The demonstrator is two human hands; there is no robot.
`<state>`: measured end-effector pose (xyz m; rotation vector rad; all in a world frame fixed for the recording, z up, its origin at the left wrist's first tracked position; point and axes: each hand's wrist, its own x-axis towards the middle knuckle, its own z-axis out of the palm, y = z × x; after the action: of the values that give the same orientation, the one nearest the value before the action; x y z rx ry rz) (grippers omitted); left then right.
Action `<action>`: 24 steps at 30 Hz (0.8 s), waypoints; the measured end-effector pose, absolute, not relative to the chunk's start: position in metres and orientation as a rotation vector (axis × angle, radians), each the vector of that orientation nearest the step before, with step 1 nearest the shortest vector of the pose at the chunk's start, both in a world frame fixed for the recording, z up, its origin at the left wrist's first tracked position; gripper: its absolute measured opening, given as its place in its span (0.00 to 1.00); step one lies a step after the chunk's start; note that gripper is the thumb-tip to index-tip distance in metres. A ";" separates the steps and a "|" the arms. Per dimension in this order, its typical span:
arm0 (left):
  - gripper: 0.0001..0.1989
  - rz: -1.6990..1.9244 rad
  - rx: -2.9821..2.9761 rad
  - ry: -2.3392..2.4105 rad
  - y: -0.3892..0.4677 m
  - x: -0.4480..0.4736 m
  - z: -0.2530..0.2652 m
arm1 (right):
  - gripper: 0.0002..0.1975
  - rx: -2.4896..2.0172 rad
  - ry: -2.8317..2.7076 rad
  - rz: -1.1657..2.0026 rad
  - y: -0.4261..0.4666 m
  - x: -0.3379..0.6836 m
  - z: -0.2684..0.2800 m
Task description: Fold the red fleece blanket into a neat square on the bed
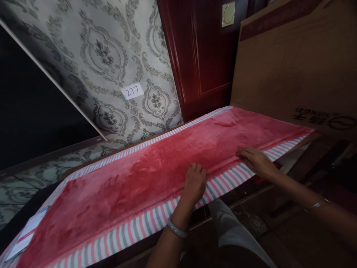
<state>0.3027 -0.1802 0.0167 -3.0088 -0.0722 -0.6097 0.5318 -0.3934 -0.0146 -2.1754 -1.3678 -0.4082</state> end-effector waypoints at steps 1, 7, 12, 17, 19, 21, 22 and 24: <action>0.11 -0.621 -3.013 -0.060 -0.181 0.302 0.017 | 0.21 -2.164 -1.371 -0.424 -0.393 0.531 -0.014; 0.10 -0.671 -3.091 -0.127 -0.180 0.303 0.015 | 0.20 -2.172 -1.446 -0.514 -0.385 0.517 -0.010; 0.11 -0.710 -3.145 -0.152 -0.178 0.304 0.017 | 0.20 -2.186 -1.493 -0.499 -0.378 0.515 -0.006; 0.10 -0.638 -3.113 -0.102 -0.180 0.302 0.018 | 0.20 -2.244 -1.439 -0.608 -0.384 0.519 -0.013; 0.10 -0.601 -3.069 -0.092 -0.183 0.301 0.015 | 0.21 -2.224 -1.446 -0.627 -0.386 0.518 -0.016; 0.10 -0.568 -3.040 -0.085 -0.186 0.299 0.012 | 0.22 -2.192 -1.444 -0.623 -0.388 0.515 -0.020; 0.09 -0.560 -3.034 -0.084 -0.187 0.298 0.012 | 0.22 -2.182 -1.430 -0.616 -0.388 0.514 -0.021; 0.10 -0.547 -3.029 -0.086 -0.189 0.292 0.013 | 0.23 -2.172 -1.387 -0.597 -0.390 0.514 -0.025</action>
<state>0.2925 -0.1893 0.0134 -3.0287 -0.0855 -0.5474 0.5136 -0.3898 -0.0254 -2.1722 -1.3867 -0.5973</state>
